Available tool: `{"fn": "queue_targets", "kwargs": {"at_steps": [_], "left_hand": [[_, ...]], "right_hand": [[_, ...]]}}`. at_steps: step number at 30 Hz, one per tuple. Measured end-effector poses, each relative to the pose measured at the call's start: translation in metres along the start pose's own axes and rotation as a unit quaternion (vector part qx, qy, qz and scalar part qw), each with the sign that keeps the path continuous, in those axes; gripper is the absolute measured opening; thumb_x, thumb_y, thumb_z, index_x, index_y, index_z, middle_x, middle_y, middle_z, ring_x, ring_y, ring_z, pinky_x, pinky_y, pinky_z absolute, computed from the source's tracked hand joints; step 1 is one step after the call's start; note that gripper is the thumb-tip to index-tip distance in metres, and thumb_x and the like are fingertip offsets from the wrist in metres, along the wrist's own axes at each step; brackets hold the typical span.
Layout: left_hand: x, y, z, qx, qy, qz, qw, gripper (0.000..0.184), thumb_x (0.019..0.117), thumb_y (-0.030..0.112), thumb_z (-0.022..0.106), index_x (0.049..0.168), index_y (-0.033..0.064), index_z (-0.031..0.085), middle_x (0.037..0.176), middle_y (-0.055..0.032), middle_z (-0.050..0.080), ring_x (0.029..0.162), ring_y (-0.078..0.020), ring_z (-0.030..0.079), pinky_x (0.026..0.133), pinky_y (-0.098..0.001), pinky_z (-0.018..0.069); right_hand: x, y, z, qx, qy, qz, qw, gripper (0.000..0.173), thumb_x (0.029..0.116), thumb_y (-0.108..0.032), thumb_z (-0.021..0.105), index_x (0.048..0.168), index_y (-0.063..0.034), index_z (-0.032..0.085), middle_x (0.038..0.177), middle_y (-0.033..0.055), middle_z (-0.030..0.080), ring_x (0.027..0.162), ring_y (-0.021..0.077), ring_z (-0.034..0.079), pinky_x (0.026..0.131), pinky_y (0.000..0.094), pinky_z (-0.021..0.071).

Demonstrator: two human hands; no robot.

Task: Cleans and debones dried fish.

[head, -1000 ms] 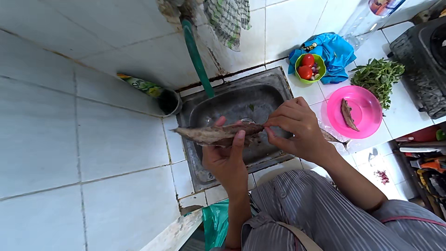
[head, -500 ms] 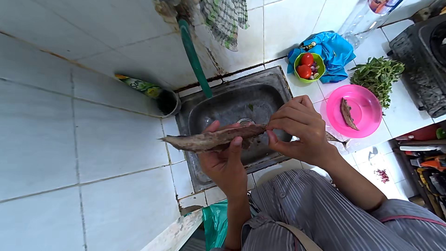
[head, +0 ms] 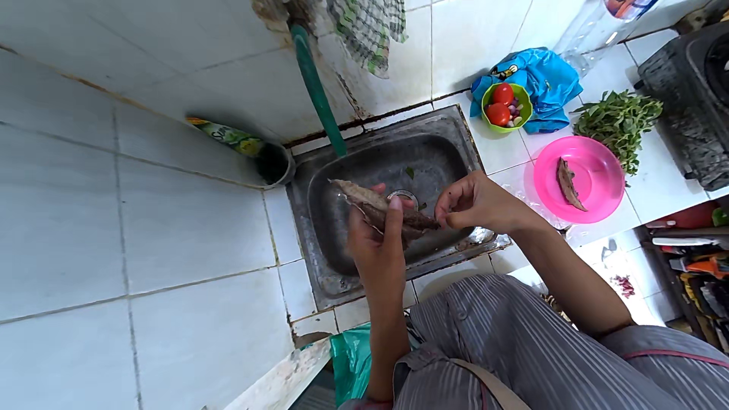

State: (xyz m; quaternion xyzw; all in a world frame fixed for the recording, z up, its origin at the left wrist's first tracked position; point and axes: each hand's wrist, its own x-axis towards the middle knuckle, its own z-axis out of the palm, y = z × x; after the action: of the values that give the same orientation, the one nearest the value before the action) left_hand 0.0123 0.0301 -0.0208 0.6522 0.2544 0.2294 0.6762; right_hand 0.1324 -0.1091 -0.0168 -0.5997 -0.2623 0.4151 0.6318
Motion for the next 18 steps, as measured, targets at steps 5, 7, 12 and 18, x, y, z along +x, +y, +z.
{"fn": "queue_targets", "kwargs": {"at_steps": [5, 7, 12, 18], "left_hand": [[0.0001, 0.0048, 0.0029, -0.001, 0.012, -0.001, 1.0, 0.031, 0.1018, 0.009, 0.055, 0.132, 0.0032, 0.05, 0.09, 0.0074, 0.068, 0.073, 0.001, 0.067, 0.065, -0.0159, 0.0564], [0.0002, 0.0063, 0.0033, -0.005, 0.013, -0.003, 1.0, 0.03, 0.1019, 0.009, 0.055, 0.131, 0.0035, 0.05, 0.089, 0.008, 0.068, 0.073, 0.0011, 0.067, 0.065, -0.0158, 0.0568], [0.0, 0.0063, 0.003, -0.001, 0.014, -0.003, 1.0, 0.031, 0.1014, 0.01, 0.056, 0.132, 0.0033, 0.05, 0.09, 0.0081, 0.068, 0.075, 0.0011, 0.067, 0.067, -0.0166, 0.0577], [-0.0002, 0.0069, 0.0035, -0.001, 0.0, -0.012, 1.0, 0.033, 0.1025, 0.011, 0.054, 0.134, 0.0041, 0.049, 0.09, 0.0083, 0.067, 0.076, 0.0005, 0.067, 0.069, -0.0178, 0.0578]], "right_hand": [[0.002, 0.0013, -0.0008, 0.054, -0.015, 0.03, 0.998, 0.02, 0.0829, 0.008, 0.062, 0.078, -0.0102, 0.07, 0.069, -0.0096, 0.07, 0.064, -0.0043, 0.064, 0.062, 0.0141, 0.0539], [0.0021, 0.0003, -0.0001, 0.055, -0.014, 0.034, 0.998, 0.02, 0.0827, 0.007, 0.062, 0.077, -0.0105, 0.07, 0.068, -0.0098, 0.069, 0.063, -0.0044, 0.064, 0.062, 0.014, 0.0538], [0.0024, -0.0002, -0.0009, 0.054, -0.02, 0.036, 0.998, 0.021, 0.0824, 0.008, 0.061, 0.077, -0.0105, 0.07, 0.068, -0.0095, 0.07, 0.064, -0.0039, 0.065, 0.063, 0.0142, 0.0542], [0.0026, 0.0024, -0.002, 0.061, -0.021, 0.033, 0.997, 0.021, 0.0824, 0.006, 0.061, 0.077, -0.0121, 0.071, 0.068, -0.0107, 0.07, 0.063, -0.0052, 0.063, 0.061, 0.0137, 0.0529]]}}
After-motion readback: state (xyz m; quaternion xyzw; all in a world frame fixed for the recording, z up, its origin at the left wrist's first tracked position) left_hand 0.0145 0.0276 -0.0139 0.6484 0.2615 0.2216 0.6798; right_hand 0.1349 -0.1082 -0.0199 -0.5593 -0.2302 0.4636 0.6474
